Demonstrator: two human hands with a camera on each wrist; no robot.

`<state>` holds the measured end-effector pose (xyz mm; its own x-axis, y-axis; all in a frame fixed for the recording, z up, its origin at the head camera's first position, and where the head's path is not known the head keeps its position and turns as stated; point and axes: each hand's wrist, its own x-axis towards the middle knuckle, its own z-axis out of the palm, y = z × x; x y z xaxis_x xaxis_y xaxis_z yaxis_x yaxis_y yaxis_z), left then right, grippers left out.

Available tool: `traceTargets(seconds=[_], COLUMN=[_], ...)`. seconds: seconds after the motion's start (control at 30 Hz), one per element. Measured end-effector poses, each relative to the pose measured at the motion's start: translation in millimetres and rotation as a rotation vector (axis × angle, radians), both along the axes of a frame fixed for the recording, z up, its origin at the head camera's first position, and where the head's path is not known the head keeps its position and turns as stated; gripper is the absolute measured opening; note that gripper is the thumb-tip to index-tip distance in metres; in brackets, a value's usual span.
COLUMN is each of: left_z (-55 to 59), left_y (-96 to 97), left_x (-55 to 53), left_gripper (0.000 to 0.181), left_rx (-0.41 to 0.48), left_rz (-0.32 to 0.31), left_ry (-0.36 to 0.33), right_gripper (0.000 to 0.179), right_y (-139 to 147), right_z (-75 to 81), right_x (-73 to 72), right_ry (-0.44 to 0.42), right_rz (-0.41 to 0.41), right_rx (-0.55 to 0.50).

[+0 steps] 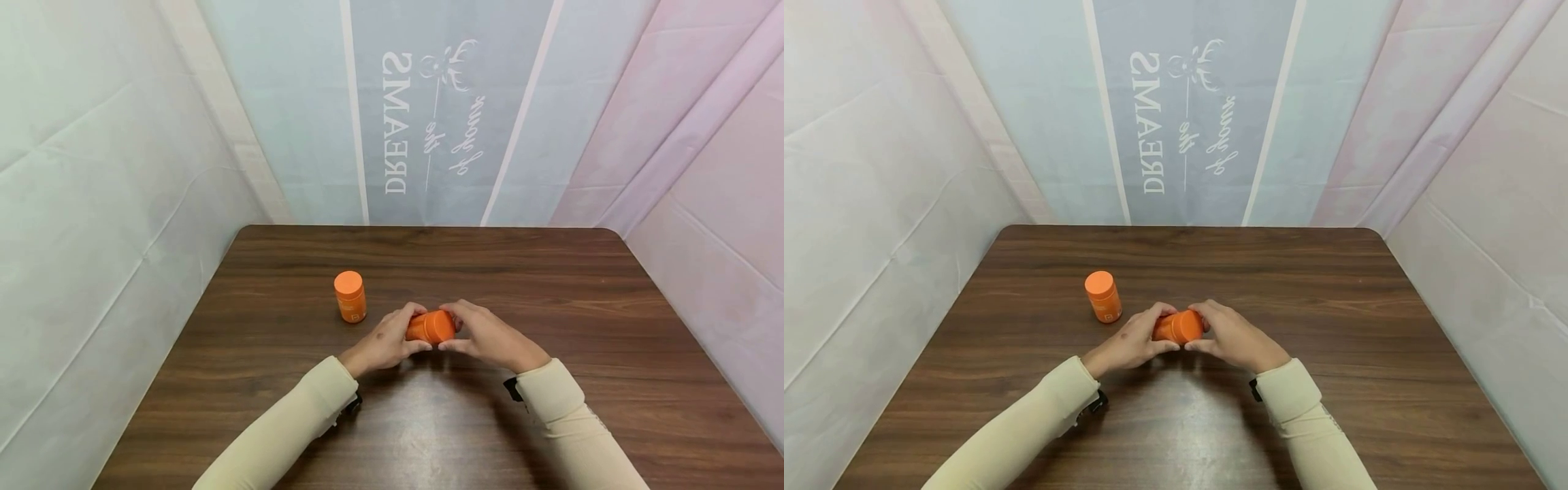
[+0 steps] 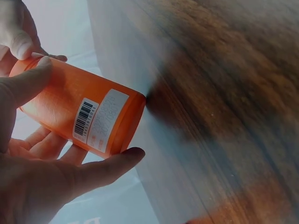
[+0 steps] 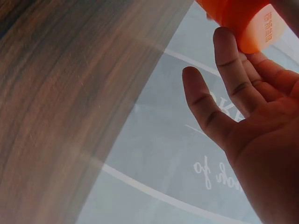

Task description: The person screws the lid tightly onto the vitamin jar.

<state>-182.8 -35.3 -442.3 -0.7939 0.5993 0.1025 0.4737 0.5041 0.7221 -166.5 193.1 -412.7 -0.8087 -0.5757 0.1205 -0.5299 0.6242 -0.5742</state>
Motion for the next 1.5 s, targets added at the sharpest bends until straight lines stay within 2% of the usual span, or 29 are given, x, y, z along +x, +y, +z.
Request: traceTargets(seconds=[0.17, 0.53, 0.8, 1.23, 1.5], left_z=[-0.9, -2.5, -2.8, -7.1, -8.3], left_y=[-1.0, -0.3, 5.2, 22.4, 29.1], left_x=[-2.0, -5.1, -7.6, -14.4, -17.5], left_gripper=[0.052, 0.051, 0.054, 0.054, 0.056], left_rx=[0.027, 0.079, 0.104, 0.098, 0.085], left_rz=[0.001, -0.021, -0.021, 0.016, 0.031], left_ry=[-0.030, -0.058, -0.091, -0.156, -0.149], right_gripper=[0.058, 0.054, 0.053, 0.055, 0.061], right_y=[1, 3, 9, 18, 19], right_z=[0.1, 1.8, 3.6, 1.6, 1.1], right_x=[0.1, 0.4, -1.7, -9.0, -9.6], right_ry=[-0.021, 0.005, -0.012, 0.009, 0.003], right_rz=[-0.006, -0.011, -0.024, -0.043, -0.097], right_rx=[-0.020, -0.012, -0.027, -0.014, -0.006])
